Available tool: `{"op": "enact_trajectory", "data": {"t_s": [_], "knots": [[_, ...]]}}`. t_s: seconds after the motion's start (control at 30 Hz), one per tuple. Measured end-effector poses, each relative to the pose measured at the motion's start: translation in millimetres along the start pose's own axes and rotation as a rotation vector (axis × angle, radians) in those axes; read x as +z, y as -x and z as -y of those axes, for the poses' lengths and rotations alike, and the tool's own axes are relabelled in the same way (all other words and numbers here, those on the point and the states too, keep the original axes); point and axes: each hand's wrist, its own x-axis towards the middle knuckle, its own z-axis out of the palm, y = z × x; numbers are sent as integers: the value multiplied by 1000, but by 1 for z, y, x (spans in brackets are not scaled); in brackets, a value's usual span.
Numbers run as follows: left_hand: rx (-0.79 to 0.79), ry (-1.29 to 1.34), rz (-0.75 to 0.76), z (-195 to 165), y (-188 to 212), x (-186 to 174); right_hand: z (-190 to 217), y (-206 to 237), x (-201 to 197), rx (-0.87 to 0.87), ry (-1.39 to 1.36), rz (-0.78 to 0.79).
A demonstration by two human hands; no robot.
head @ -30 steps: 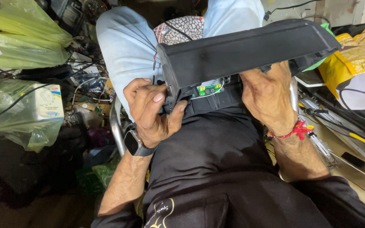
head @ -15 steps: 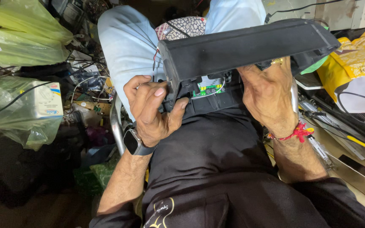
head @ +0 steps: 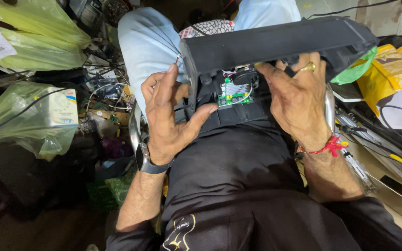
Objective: The person opens a black electronic device and works on its internal circuit board and wiring. They use a small bottle to apply liquid to a component, then connect wires and adjust internal parts with their hands.
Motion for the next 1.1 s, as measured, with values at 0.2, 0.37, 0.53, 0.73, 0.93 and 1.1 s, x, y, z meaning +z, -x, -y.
{"op": "enact_trajectory", "data": {"t_s": [0.2,0.37,0.53,0.73,0.93,1.1], "knots": [[-80,41,25,5,0,1,-16,-6,14,-58,37,-16],[-114,52,21,12,2,3,-22,-12,21,-67,40,0],[-75,57,6,16,4,6,-20,-16,20,-100,36,-6],[-90,24,5,16,6,6,-19,-14,19,-110,77,19],[-84,23,3,16,6,5,-23,-13,23,-122,48,13],[-43,-6,-12,18,4,4,-23,-14,24,-126,29,12]]}}
